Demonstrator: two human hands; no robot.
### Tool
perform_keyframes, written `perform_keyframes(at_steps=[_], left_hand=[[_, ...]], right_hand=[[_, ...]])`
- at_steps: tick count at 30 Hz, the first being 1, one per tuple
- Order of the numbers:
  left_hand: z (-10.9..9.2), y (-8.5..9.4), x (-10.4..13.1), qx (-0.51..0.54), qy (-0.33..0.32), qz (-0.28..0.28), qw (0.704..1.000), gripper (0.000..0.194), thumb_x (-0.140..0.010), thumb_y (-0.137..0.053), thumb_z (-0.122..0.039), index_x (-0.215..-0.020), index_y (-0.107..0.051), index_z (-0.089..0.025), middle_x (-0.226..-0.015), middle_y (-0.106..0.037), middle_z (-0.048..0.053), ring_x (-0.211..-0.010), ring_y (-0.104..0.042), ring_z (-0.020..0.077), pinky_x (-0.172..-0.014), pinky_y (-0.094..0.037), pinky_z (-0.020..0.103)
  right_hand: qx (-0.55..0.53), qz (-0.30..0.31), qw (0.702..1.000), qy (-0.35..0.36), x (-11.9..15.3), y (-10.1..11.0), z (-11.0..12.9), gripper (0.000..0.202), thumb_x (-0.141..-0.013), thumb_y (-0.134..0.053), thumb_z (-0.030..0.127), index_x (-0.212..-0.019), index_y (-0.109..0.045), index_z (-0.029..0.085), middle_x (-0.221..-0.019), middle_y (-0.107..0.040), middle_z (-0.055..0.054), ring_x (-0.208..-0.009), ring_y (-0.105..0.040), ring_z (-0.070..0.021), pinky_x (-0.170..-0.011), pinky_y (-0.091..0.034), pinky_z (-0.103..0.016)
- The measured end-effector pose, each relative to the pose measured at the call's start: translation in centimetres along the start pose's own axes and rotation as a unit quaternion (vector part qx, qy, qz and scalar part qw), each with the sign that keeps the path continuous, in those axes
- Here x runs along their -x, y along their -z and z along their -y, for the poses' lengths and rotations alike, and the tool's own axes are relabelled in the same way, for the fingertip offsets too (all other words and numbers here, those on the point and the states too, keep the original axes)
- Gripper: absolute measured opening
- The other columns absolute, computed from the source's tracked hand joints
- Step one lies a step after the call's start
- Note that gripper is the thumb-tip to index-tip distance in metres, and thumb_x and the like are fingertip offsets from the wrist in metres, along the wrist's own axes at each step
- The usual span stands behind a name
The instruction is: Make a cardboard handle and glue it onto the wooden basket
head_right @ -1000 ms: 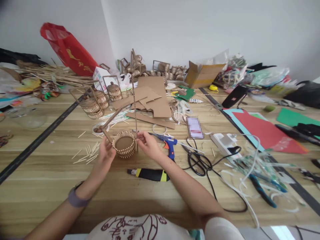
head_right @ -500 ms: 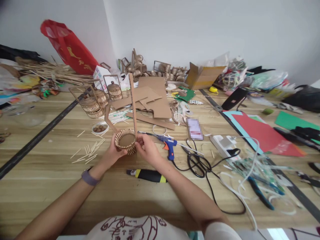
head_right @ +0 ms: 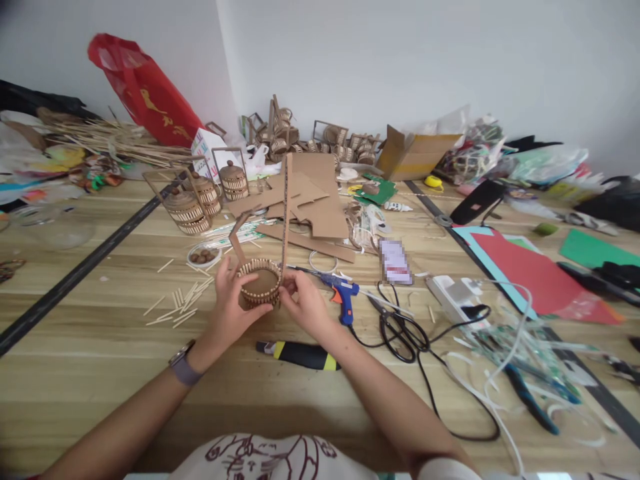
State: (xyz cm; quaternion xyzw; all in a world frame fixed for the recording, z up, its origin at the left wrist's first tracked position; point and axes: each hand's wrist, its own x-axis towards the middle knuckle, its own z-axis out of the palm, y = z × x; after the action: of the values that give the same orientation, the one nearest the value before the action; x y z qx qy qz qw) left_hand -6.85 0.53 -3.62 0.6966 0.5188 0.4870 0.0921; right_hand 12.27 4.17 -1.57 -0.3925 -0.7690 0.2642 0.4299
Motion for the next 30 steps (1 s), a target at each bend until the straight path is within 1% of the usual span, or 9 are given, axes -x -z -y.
perform_keyframes(at_steps=[1, 3, 5, 7, 12, 21, 24, 27, 30], left_hand=[[-0.4, 0.2, 0.0, -0.02, -0.008, 0.009, 1.0, 0.043, -0.078, -0.081, -0.033, -0.114, -0.059, -0.024, -0.163, -0.014, 0.016, -0.151, -0.026, 0.0389, -0.116, -0.036, 0.057], [-0.8, 0.5, -0.1, -0.04, -0.023, 0.017, 0.999, 0.019, -0.083, -0.076, -0.026, -0.097, -0.063, -0.022, -0.163, -0.019, 0.014, -0.15, -0.029, 0.0367, -0.115, -0.039, 0.054], [-1.0, 0.6, -0.2, -0.047, -0.031, 0.019, 0.998, 0.008, -0.087, -0.071, -0.022, -0.088, -0.064, -0.021, -0.161, -0.024, 0.013, -0.148, -0.033, 0.0344, -0.113, -0.041, 0.051], [-0.9, 0.7, -0.2, -0.053, -0.029, 0.019, 0.998, 0.006, -0.088, -0.07, -0.021, -0.085, -0.064, -0.021, -0.161, -0.028, 0.013, -0.147, -0.036, 0.034, -0.111, -0.044, 0.051], [-0.9, 0.8, -0.2, -0.061, -0.027, 0.006, 0.998, 0.006, -0.087, -0.07, -0.022, -0.086, -0.064, -0.021, -0.159, -0.033, 0.014, -0.146, -0.037, 0.0341, -0.11, -0.044, 0.053], [-0.8, 0.6, 0.1, -0.085, -0.046, 0.008, 0.995, 0.006, -0.092, -0.064, -0.022, -0.09, -0.058, -0.022, -0.16, -0.031, 0.014, -0.148, -0.034, 0.0332, -0.111, -0.044, 0.052], [-0.5, 0.2, 0.5, -0.084, -0.04, 0.002, 0.996, 0.014, -0.09, -0.067, -0.023, -0.098, -0.055, -0.023, -0.16, -0.029, 0.017, -0.149, -0.032, 0.0346, -0.113, -0.042, 0.054], [0.0, -0.5, 0.8, -0.068, -0.034, -0.022, 0.997, 0.042, -0.082, -0.076, -0.024, -0.114, -0.049, -0.022, -0.16, -0.026, 0.023, -0.15, -0.028, 0.0386, -0.113, -0.041, 0.058], [0.3, -1.3, 1.0, -0.05, -0.029, -0.048, 0.997, 0.07, -0.077, -0.081, -0.023, -0.131, -0.037, -0.021, -0.159, -0.021, 0.027, -0.151, -0.025, 0.0402, -0.113, -0.039, 0.06]], right_hand=[[0.0, -0.001, 1.0, 0.001, 0.1, -0.1, 0.0, 0.009, -0.088, -0.054, 0.022, -0.096, -0.055, 0.023, -0.082, -0.064, -0.002, -0.071, -0.062, -0.0176, -0.066, -0.052, -0.031], [0.002, -0.004, 1.0, 0.006, 0.2, -0.2, -0.1, 0.01, -0.087, -0.054, 0.022, -0.097, -0.054, 0.023, -0.081, -0.064, -0.003, -0.072, -0.062, -0.018, -0.067, -0.052, -0.031], [0.003, -0.005, 1.0, 0.009, 0.3, -0.2, -0.1, 0.01, -0.087, -0.055, 0.022, -0.097, -0.055, 0.023, -0.082, -0.064, -0.003, -0.073, -0.062, -0.0184, -0.068, -0.053, -0.032], [0.003, -0.001, 1.0, 0.008, 0.3, -0.1, 0.0, 0.011, -0.088, -0.055, 0.022, -0.098, -0.055, 0.023, -0.083, -0.065, -0.003, -0.074, -0.062, -0.0186, -0.069, -0.053, -0.033], [-0.006, 0.005, 1.0, 0.008, 0.3, -0.1, 0.1, 0.011, -0.089, -0.055, 0.023, -0.099, -0.056, 0.023, -0.084, -0.066, -0.003, -0.073, -0.063, -0.0186, -0.069, -0.053, -0.033], [-0.006, -0.001, 1.0, 0.003, 0.6, -0.2, -0.1, 0.011, -0.088, -0.055, 0.021, -0.099, -0.056, 0.023, -0.083, -0.065, -0.003, -0.073, -0.062, -0.0181, -0.068, -0.053, -0.032], [-0.003, 0.0, 1.0, 0.011, 0.5, -0.1, 0.0, 0.012, -0.088, -0.053, 0.019, -0.099, -0.055, 0.023, -0.084, -0.066, -0.003, -0.073, -0.063, -0.0177, -0.068, -0.053, -0.032], [0.012, -0.002, 1.0, 0.014, 0.5, -0.1, 0.0, 0.012, -0.088, -0.053, 0.019, -0.099, -0.055, 0.023, -0.085, -0.066, -0.004, -0.073, -0.063, -0.0179, -0.067, -0.052, -0.032], [0.026, -0.005, 1.0, 0.012, 0.5, 0.0, -0.1, 0.01, -0.087, -0.054, 0.02, -0.097, -0.054, 0.023, -0.082, -0.065, -0.003, -0.071, -0.063, -0.018, -0.065, -0.051, -0.031]])
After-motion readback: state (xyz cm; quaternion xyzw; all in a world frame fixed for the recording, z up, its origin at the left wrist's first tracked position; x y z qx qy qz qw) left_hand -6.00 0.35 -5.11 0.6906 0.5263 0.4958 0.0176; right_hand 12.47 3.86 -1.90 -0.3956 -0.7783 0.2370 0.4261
